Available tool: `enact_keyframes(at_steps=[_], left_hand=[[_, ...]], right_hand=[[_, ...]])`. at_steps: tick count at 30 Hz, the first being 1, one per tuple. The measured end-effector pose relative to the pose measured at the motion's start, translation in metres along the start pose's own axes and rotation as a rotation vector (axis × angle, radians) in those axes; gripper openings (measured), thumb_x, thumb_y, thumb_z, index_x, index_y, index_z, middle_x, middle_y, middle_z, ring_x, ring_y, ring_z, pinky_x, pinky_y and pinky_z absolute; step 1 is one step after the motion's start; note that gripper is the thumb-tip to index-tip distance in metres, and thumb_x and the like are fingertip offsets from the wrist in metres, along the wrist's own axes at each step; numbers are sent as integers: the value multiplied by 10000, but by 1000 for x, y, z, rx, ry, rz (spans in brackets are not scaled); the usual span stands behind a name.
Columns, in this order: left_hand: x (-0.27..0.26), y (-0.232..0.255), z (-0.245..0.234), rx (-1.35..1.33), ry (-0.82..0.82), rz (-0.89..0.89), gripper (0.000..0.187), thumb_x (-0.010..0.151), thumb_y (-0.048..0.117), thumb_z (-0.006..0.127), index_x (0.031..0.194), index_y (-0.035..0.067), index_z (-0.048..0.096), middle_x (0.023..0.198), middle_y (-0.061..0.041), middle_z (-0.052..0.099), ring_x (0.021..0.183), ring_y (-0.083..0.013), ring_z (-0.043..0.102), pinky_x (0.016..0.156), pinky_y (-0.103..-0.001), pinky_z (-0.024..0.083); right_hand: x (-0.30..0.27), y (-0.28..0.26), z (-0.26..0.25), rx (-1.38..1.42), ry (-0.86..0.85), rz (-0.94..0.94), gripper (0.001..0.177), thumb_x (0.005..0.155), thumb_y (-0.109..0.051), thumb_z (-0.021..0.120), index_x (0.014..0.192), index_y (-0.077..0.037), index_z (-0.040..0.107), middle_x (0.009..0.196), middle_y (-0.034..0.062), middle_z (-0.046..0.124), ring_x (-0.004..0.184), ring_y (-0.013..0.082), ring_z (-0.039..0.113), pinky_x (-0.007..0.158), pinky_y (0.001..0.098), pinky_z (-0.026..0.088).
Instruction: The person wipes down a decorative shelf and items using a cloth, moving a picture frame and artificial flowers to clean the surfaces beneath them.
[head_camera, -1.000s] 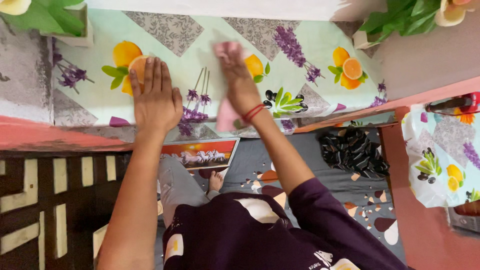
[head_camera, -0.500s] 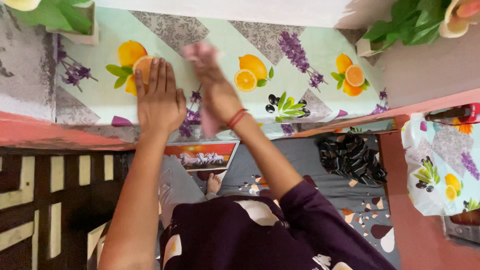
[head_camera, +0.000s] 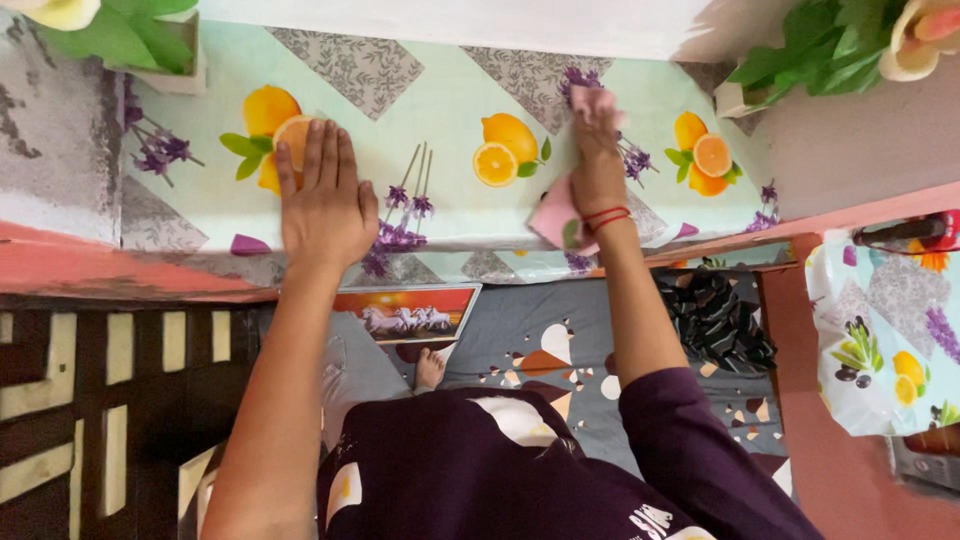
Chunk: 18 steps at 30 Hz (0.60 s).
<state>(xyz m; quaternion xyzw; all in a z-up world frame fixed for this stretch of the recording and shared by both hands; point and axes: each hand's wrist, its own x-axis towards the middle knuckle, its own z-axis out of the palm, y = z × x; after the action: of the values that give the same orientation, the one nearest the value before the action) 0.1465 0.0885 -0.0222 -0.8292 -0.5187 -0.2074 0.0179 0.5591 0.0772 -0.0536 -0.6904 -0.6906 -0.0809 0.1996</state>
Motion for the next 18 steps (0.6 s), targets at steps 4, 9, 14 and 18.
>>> enact_keyframes(at_steps=[4, 9, 14, 18], left_hand=[[0, 2, -2, 18, -3, -6, 677, 1027, 319, 441, 1568, -87, 424, 1660, -209, 398, 1604, -295, 227, 1292, -547, 24], [0, 1, -1, 46, -13, -12, 668, 1039, 316, 434, 1582, -74, 421, 1669, -190, 394, 1617, -276, 210, 1305, -539, 23], [5, 1, -3, 56, -47, -33, 673, 986, 328, 425, 1543, -50, 425, 1634, -179, 395, 1573, -285, 216, 1256, -554, 10], [2, 2, -2, 8, -33, -25, 670, 1036, 321, 413, 1578, -74, 414, 1668, -192, 383, 1605, -279, 217, 1295, -539, 18]], right_hand=[[9, -4, -6, 20, 38, 67, 840, 821, 200, 471, 1596, -116, 406, 1705, 107, 259, 1549, 305, 407, 1102, 351, 518], [26, -186, 25, 499, 3, -255, 767, 827, 194, 497, 1563, -21, 464, 1666, 215, 244, 1562, 380, 266, 1216, 376, 419], [31, -253, 29, 448, -113, -324, 667, 897, 118, 606, 1534, -62, 522, 1636, 126, 412, 1593, 273, 284, 1297, 397, 356], [29, -179, 16, 347, -85, -165, 743, 820, 182, 512, 1529, -38, 482, 1653, 203, 311, 1551, 330, 227, 1220, 385, 372]])
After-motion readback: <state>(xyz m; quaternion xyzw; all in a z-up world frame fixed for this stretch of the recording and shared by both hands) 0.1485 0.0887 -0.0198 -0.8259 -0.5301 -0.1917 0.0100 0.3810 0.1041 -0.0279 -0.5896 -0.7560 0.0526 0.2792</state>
